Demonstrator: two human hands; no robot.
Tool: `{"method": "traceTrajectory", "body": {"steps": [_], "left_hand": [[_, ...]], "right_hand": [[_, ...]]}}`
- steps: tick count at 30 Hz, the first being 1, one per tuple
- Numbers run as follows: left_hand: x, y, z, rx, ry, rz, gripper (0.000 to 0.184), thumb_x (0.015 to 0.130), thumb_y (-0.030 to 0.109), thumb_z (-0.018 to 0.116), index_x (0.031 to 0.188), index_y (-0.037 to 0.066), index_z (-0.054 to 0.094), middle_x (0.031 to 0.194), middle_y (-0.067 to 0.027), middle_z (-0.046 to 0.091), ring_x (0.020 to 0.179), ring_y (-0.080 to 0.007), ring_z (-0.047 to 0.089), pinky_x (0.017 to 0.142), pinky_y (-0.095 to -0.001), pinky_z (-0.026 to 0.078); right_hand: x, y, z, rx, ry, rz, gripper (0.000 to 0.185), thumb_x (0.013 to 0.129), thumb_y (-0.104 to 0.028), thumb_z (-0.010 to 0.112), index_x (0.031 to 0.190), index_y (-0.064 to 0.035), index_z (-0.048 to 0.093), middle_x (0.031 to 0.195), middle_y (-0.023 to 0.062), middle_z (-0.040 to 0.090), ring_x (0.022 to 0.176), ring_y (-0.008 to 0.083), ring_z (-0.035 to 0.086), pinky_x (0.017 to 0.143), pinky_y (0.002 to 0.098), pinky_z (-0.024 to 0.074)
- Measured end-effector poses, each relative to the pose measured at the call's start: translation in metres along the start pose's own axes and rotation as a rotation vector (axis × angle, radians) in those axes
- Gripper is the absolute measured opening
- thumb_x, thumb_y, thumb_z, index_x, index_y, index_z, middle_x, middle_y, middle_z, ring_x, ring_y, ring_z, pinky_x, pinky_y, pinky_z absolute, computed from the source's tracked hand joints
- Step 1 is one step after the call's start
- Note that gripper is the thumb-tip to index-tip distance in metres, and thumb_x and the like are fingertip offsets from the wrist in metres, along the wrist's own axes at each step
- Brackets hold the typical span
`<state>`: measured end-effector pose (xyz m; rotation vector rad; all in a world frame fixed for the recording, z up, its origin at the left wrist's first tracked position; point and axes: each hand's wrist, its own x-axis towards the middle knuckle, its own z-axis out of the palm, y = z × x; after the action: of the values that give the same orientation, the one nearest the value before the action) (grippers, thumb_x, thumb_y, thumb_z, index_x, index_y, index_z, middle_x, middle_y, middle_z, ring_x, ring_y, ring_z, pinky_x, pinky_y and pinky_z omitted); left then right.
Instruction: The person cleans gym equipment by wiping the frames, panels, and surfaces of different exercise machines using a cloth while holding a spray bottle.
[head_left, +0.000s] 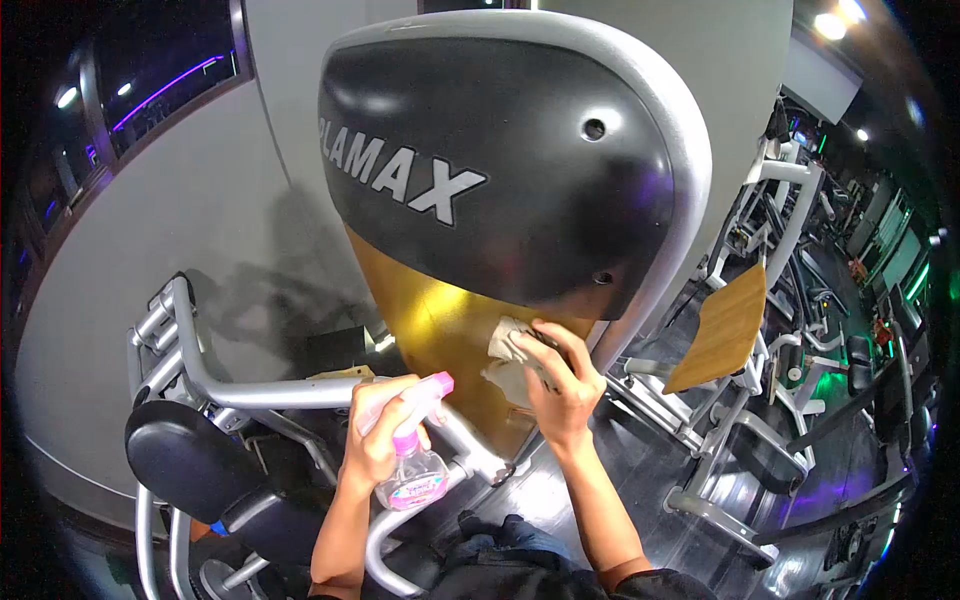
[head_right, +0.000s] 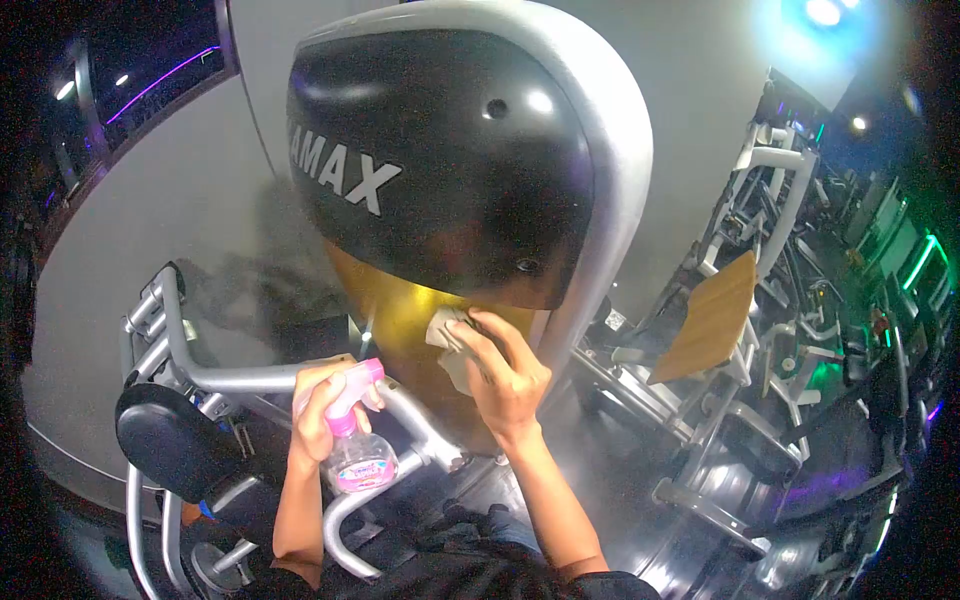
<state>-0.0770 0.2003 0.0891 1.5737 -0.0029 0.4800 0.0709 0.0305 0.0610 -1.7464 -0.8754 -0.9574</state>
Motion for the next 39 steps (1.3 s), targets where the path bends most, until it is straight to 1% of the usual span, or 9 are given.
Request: {"method": "traceTrajectory", "body": {"steps": [4, 5, 11, 13, 17, 21, 25, 35, 39], "left_hand": [[-0.018, 0.001, 0.012, 0.008, 0.059, -0.055, 0.046, 0.094, 0.03, 0.048, 0.1, -0.012, 0.066, 0.077, -0.015, 0.068, 0.053, -0.0169, 0.063, 0.05, -0.0261, 0.05], [-0.023, -0.001, 0.015, 0.014, 0.067, -0.062, 0.046, 0.094, 0.03, 0.048, 0.1, -0.012, 0.066, 0.077, -0.015, 0.068, 0.053, -0.0169, 0.063, 0.05, -0.0261, 0.05], [-0.042, -0.02, 0.034, 0.023, 0.123, -0.146, 0.058, 0.095, 0.041, 0.047, 0.096, -0.014, 0.064, 0.078, -0.0213, 0.067, 0.055, -0.0229, 0.064, 0.045, -0.029, 0.053], [-0.047, -0.037, 0.041, 0.031, 0.149, -0.149, 0.057, 0.096, 0.04, 0.046, 0.095, -0.013, 0.064, 0.078, -0.0213, 0.067, 0.052, -0.0225, 0.063, 0.044, -0.0292, 0.052], [-0.053, -0.05, 0.06, -0.029, 0.211, -0.196, 0.056, 0.097, 0.041, 0.045, 0.095, -0.012, 0.064, 0.077, -0.0193, 0.067, 0.05, -0.0206, 0.062, 0.045, -0.0282, 0.051], [-0.056, -0.06, 0.071, 0.09, 0.255, -0.175, 0.053, 0.097, 0.037, 0.043, 0.095, -0.012, 0.064, 0.076, -0.0187, 0.067, 0.049, -0.0199, 0.06, 0.046, -0.0281, 0.049], [-0.059, -0.074, 0.068, 0.05, 0.237, -0.165, 0.053, 0.097, 0.036, 0.044, 0.095, -0.013, 0.064, 0.076, -0.0189, 0.067, 0.049, -0.0196, 0.06, 0.046, -0.0281, 0.049], [-0.075, -0.107, 0.066, 0.099, 0.218, -0.231, 0.037, 0.093, 0.022, 0.049, 0.09, -0.011, 0.066, 0.074, -0.013, 0.068, 0.049, -0.0175, 0.061, 0.049, -0.0273, 0.048], [-0.074, -0.103, 0.068, 0.086, 0.228, -0.185, 0.042, 0.094, 0.028, 0.05, 0.09, -0.011, 0.066, 0.071, -0.0127, 0.067, 0.05, -0.0177, 0.061, 0.05, -0.0285, 0.048]], "right_hand": [[-0.034, 0.019, -0.003, 0.004, -0.127, 0.012, 0.047, 0.064, 0.005, 0.073, 0.101, -0.0235, 0.075, 0.102, 0.0, 0.07, 0.086, 0.0196, 0.07, 0.07, 0.0305, 0.0573], [-0.052, 0.025, -0.005, 0.008, -0.185, 0.073, 0.046, 0.062, 0.009, 0.071, 0.098, -0.0177, 0.077, 0.101, 0.0059, 0.07, 0.09, 0.0219, 0.07, 0.077, 0.0313, 0.0576], [-0.144, 0.06, -0.009, 0.026, -0.334, 0.387, 0.042, 0.065, 0.007, 0.074, 0.099, -0.0172, 0.077, 0.101, 0.0052, 0.07, 0.091, 0.0231, 0.07, 0.078, 0.0321, 0.0571], [-0.135, 0.059, -0.012, 0.018, -0.318, 0.377, 0.039, 0.07, 0.0, 0.077, 0.101, -0.0227, 0.076, 0.103, -0.0012, 0.07, 0.087, 0.0212, 0.07, 0.072, 0.0314, 0.0561], [-0.064, 0.043, -0.03, 0.109, -0.131, 0.259, 0.04, 0.066, 0.005, 0.073, 0.102, -0.013, 0.076, 0.102, 0.0106, 0.07, 0.093, 0.0263, 0.07, 0.082, 0.0334, 0.0557], [-0.022, 0.033, -0.034, 0.061, 0.118, 0.104, 0.045, 0.064, 0.005, 0.073, 0.102, -0.0179, 0.076, 0.105, 0.0046, 0.07, 0.093, 0.0227, 0.07, 0.076, 0.032, 0.0576], [-0.057, 0.047, -0.024, 0.075, 0.0, 0.079, 0.043, 0.064, 0.005, 0.072, 0.098, -0.0207, 0.076, 0.102, 0.001, 0.07, 0.09, 0.0204, 0.07, 0.073, 0.0319, 0.0575], [-0.208, 0.091, 0.011, 0.042, -0.29, 0.436, 0.034, 0.069, -0.003, 0.079, 0.097, -0.0201, 0.077, 0.102, -0.0008, 0.069, 0.085, 0.0218, 0.07, 0.073, 0.0327, 0.0562], [-0.24, 0.094, 0.021, 0.024, -0.348, 0.609, 0.032, 0.07, -0.004, 0.077, 0.098, -0.0178, 0.077, 0.102, 0.0009, 0.069, 0.088, 0.0237, 0.07, 0.077, 0.0344, 0.0558]]}}
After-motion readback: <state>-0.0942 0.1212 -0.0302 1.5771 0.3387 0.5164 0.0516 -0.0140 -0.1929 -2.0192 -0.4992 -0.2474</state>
